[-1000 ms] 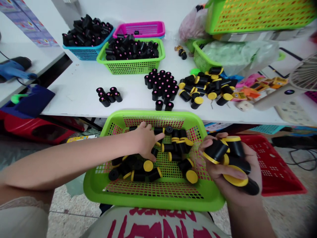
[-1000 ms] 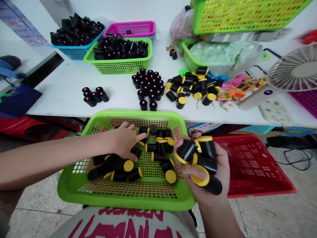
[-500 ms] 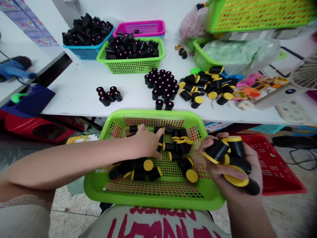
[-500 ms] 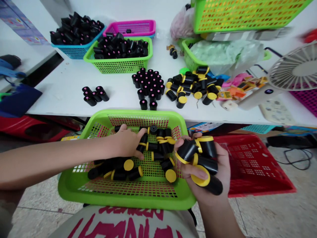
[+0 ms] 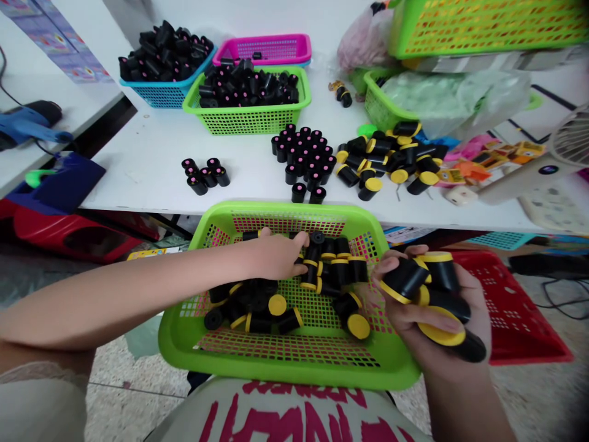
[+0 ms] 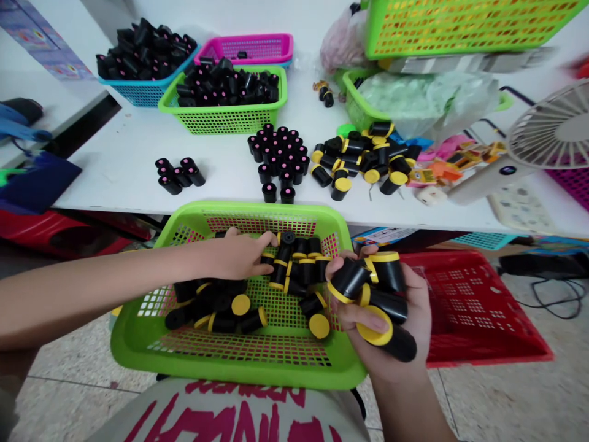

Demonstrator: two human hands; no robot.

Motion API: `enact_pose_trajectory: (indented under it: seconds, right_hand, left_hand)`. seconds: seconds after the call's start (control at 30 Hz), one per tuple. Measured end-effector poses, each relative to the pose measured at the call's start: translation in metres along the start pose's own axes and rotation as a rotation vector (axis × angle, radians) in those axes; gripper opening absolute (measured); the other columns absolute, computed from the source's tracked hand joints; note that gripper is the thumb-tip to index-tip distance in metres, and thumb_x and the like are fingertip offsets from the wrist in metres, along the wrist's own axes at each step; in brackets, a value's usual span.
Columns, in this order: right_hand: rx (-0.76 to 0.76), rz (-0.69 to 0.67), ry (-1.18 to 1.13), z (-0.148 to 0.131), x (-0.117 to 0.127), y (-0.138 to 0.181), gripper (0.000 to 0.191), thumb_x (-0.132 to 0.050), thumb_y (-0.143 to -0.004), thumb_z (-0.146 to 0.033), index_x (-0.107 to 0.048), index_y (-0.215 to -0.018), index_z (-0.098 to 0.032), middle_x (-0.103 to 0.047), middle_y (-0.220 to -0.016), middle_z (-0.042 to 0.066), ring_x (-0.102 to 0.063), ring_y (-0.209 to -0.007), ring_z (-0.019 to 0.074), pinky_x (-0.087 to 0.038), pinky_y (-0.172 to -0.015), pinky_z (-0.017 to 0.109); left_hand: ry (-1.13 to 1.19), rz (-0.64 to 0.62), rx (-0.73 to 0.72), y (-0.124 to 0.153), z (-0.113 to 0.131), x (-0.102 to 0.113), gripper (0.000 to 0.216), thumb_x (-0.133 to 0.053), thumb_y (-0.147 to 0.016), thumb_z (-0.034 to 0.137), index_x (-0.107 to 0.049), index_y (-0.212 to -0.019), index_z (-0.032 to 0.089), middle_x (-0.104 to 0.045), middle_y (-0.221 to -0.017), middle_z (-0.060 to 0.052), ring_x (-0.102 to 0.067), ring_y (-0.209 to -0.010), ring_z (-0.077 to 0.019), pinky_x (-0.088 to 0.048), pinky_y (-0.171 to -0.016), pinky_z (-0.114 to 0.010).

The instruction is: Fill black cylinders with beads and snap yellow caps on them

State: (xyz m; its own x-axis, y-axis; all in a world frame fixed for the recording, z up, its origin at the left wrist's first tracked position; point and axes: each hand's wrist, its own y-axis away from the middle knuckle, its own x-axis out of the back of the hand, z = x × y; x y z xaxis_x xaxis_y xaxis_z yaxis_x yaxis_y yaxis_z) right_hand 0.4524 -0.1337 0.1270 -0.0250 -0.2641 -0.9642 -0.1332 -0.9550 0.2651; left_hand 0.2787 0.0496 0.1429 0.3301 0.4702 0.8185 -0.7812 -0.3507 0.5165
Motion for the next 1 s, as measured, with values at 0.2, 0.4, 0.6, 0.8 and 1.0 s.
enact_pose_trajectory:
  seconds: [0.2, 0.4, 0.6, 0.8, 1.0]
  right_hand:
    - [-0.015, 0.012, 0.016, -0.001, 0.001, -0.001, 0.026, -0.052, -0.083, -0.030, -0.053, -0.108, -0.025, -0.055, -0.103, 0.010, -0.061, -0.104, 0.0278, -0.055, -0.036, 0.019]
    - [0.002, 0.042, 0.033, 0.001, 0.000, -0.001, 0.025, -0.051, -0.083, -0.031, -0.053, -0.107, -0.024, -0.054, -0.102, 0.010, -0.063, -0.101, 0.0285, -0.053, -0.034, 0.018]
    - [-0.015, 0.027, -0.001, 0.002, -0.001, 0.000, 0.029, -0.053, -0.081, -0.030, -0.052, -0.110, -0.026, -0.056, -0.100, 0.010, -0.062, -0.104, 0.0274, -0.055, -0.035, 0.019]
    - [-0.005, 0.018, 0.000, 0.001, 0.001, 0.000, 0.028, -0.052, -0.082, -0.031, -0.052, -0.110, -0.027, -0.057, -0.102, 0.009, -0.062, -0.104, 0.0270, -0.056, -0.035, 0.021]
    - [0.008, 0.028, 0.071, -0.002, 0.002, 0.001, 0.028, -0.056, -0.081, -0.028, -0.054, -0.109, -0.025, -0.058, -0.099, 0.009, -0.064, -0.102, 0.0257, -0.051, -0.033, 0.014]
  left_hand:
    - [-0.249, 0.099, -0.324, 0.036, 0.009, -0.007, 0.029, -0.069, -0.082, 0.040, -0.062, -0.105, 0.024, -0.070, -0.102, -0.007, -0.054, -0.100, -0.0306, -0.031, -0.082, -0.041]
    - [-0.425, 0.193, -0.509, 0.051, 0.019, -0.037, 0.032, -0.081, -0.062, 0.013, -0.065, -0.087, 0.022, -0.069, -0.079, -0.005, -0.056, -0.088, -0.0269, -0.031, -0.079, -0.039]
    - [-0.474, 0.284, -0.527, 0.043, 0.027, -0.044, 0.009, -0.068, -0.079, 0.013, -0.066, -0.084, 0.020, -0.070, -0.076, -0.004, -0.062, -0.068, -0.0211, -0.039, -0.067, -0.036]
    - [-0.418, 0.209, -0.525, 0.048, 0.039, -0.048, 0.009, -0.064, -0.080, 0.010, -0.066, -0.081, 0.019, -0.066, -0.072, -0.003, -0.063, -0.058, -0.0189, -0.030, -0.040, -0.031]
    - [-0.345, 0.328, -0.480, 0.050, 0.059, -0.071, 0.012, -0.058, -0.084, 0.014, -0.063, -0.095, 0.017, -0.064, -0.085, -0.007, -0.062, -0.062, -0.0191, -0.034, -0.038, -0.031]
